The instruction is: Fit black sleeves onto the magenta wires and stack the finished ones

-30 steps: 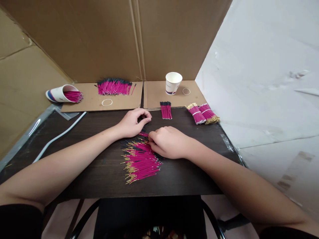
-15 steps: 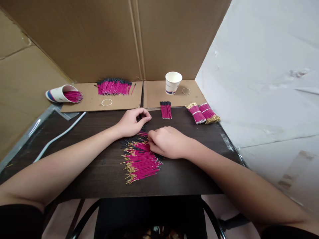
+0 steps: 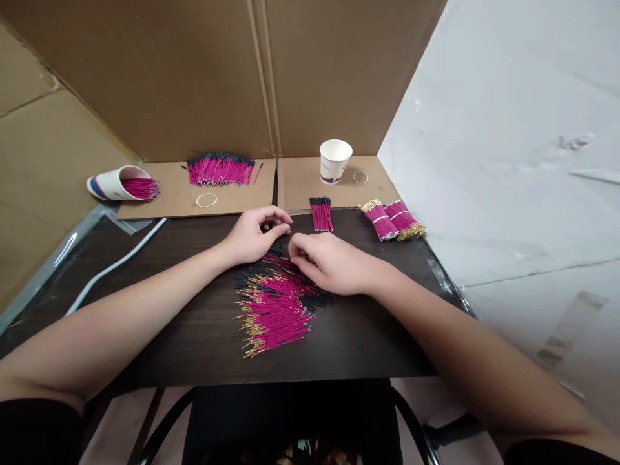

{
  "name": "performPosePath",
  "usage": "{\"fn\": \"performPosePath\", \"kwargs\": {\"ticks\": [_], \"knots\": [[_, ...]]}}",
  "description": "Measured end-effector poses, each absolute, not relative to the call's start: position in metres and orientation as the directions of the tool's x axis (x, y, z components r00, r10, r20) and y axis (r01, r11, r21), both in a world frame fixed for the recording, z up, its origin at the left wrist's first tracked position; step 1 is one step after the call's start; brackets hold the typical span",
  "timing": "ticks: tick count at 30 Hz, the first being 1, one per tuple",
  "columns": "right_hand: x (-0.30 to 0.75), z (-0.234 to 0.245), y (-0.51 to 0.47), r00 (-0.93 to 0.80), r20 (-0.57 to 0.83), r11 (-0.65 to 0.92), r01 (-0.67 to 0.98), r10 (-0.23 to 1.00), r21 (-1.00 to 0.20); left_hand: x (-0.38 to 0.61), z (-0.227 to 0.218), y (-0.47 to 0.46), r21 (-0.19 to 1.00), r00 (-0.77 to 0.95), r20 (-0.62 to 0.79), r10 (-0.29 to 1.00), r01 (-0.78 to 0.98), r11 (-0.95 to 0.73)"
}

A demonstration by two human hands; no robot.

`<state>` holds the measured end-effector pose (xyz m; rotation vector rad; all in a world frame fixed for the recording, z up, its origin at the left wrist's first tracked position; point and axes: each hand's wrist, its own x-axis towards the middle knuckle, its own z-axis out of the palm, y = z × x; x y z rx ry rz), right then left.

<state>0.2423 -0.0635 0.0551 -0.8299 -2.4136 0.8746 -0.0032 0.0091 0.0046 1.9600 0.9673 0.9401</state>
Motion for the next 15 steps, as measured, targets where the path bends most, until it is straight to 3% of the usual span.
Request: {"fn": "performPosePath", "kwargs": {"ticks": [7, 15], "knots": [[0.25, 0.039, -0.047, -0.645, 0.102, 0.418, 0.358, 0.757, -0.835, -0.003, 0.004, 0.009, 0.844, 0.448, 0.279, 0.849, 0.308, -0.44], [0.254, 0.033, -0.038, -0.521, 0.141, 0.414, 0.454, 0.842, -0.789, -0.003, 0.002, 0.01, 0.856, 0.453, 0.27, 0.849, 0.291, -0.428]]}}
